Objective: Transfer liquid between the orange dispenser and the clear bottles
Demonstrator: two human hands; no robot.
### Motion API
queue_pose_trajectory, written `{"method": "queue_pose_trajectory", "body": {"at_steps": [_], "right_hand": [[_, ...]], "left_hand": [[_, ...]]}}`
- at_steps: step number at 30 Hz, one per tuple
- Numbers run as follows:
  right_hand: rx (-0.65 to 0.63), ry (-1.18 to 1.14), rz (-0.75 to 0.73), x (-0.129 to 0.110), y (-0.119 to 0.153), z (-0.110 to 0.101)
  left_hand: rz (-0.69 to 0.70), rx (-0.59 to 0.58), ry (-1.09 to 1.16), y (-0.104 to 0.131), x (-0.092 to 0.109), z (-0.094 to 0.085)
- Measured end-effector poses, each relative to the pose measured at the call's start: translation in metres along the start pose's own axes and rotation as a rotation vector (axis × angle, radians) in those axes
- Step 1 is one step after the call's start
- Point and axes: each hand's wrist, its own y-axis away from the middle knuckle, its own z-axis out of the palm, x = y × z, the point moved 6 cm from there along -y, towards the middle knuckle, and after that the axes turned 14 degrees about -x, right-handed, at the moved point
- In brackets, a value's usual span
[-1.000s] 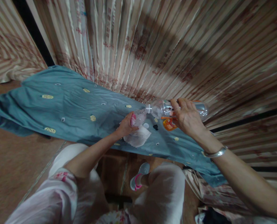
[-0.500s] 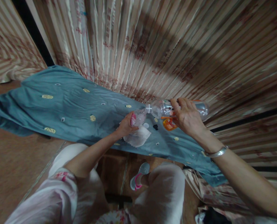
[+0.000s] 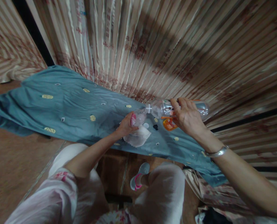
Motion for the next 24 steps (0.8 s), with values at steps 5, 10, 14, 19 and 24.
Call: {"method": "queue_pose_trajectory", "body": {"at_steps": [5,10,14,19,24], "right_hand": [[-0.019,-0.001,0.010,-0.0003,-0.0007,-0.0006],[-0.013,0.007,0.021,-0.0005,-0.0006,-0.0011],[-0.005,0.005,0.012,-0.0010,-0.0002,-0.0021],[0.017,0.019,0.010,-0.0014,0.0004,-0.0032],[0.013,0.032,0.008,-0.0020,0.0004,-0.0039]], "left_hand": [[0.005,0.007,0.000,0.0001,-0.0002,0.0000],[0.008,-0.004,0.010,0.0005,-0.0016,0.0009],[-0.003,-0.003,0.019,0.0003,-0.0021,0.0008],[-0.027,-0.031,0.024,0.0004,0.0013,0.0012],[-0.012,-0.019,0.026,0.0006,0.0037,0.0007]]}}
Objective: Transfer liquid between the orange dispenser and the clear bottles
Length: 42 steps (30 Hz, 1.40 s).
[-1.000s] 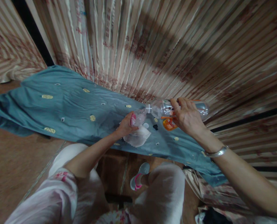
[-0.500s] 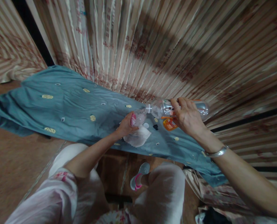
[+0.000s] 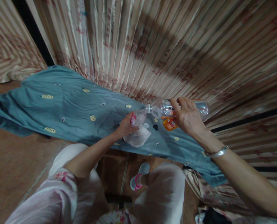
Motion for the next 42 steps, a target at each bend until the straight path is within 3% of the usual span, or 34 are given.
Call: {"method": "queue_pose_trajectory", "body": {"at_steps": [34,42], "right_hand": [[0.030,-0.020,-0.001,0.0021,-0.0005,0.0029],[0.020,-0.046,-0.006,0.0023,-0.0010,0.0032]], "left_hand": [[0.013,0.016,-0.021,-0.0003,-0.0032,0.0000],[-0.043,-0.010,-0.023,0.0004,0.0019,-0.0008]]}}
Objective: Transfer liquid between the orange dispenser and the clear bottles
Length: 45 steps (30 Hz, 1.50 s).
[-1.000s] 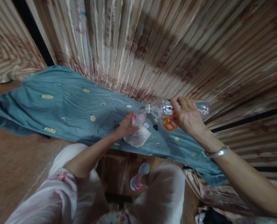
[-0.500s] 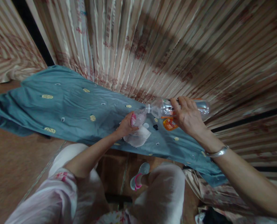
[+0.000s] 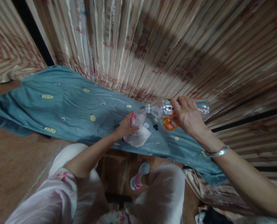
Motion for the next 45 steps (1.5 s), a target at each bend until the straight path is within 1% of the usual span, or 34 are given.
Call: {"method": "queue_pose_trajectory", "body": {"at_steps": [4,12,18,25,32,37,45], "right_hand": [[-0.004,0.019,0.006,-0.0002,-0.0004,-0.0007],[-0.016,0.006,0.003,-0.0005,-0.0008,-0.0023],[0.007,0.005,0.000,0.0000,-0.0009,-0.0023],[-0.015,0.015,-0.001,0.0000,-0.0018,-0.0025],[0.002,0.002,-0.004,0.0003,-0.0015,-0.0032],[-0.005,0.035,0.001,-0.0001,-0.0022,-0.0034],[0.019,0.042,0.000,0.0000,-0.0019,-0.0017]], "left_hand": [[-0.026,-0.011,0.001,-0.0002,0.0011,0.0003],[0.002,0.011,-0.019,-0.0004,-0.0013,-0.0001],[0.050,0.024,0.002,-0.0017,-0.0047,0.0007],[0.039,0.027,0.008,-0.0014,-0.0064,0.0011],[0.056,0.030,0.006,-0.0008,-0.0071,0.0010],[0.059,0.025,0.008,-0.0012,-0.0061,0.0010],[0.010,0.003,-0.009,-0.0016,-0.0062,0.0019]]}}
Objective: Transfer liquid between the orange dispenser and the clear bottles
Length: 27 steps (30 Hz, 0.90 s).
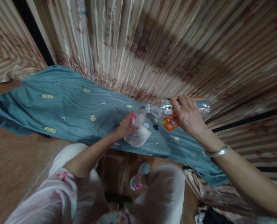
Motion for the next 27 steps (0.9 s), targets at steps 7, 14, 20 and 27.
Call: {"method": "queue_pose_trajectory", "body": {"at_steps": [7,14,20,27], "right_hand": [[-0.012,0.021,-0.003,-0.0007,0.0001,-0.0022],[-0.008,0.017,-0.003,-0.0007,-0.0009,-0.0010],[0.005,0.010,-0.003,-0.0008,-0.0005,-0.0013],[-0.008,-0.003,0.001,-0.0005,-0.0009,-0.0011]], "left_hand": [[-0.001,-0.013,0.014,0.0007,0.0036,-0.0006],[0.030,0.011,0.021,-0.0003,-0.0012,0.0003],[0.018,0.019,0.017,-0.0004,0.0009,-0.0004],[0.034,0.015,0.024,-0.0002,0.0005,-0.0001]]}}
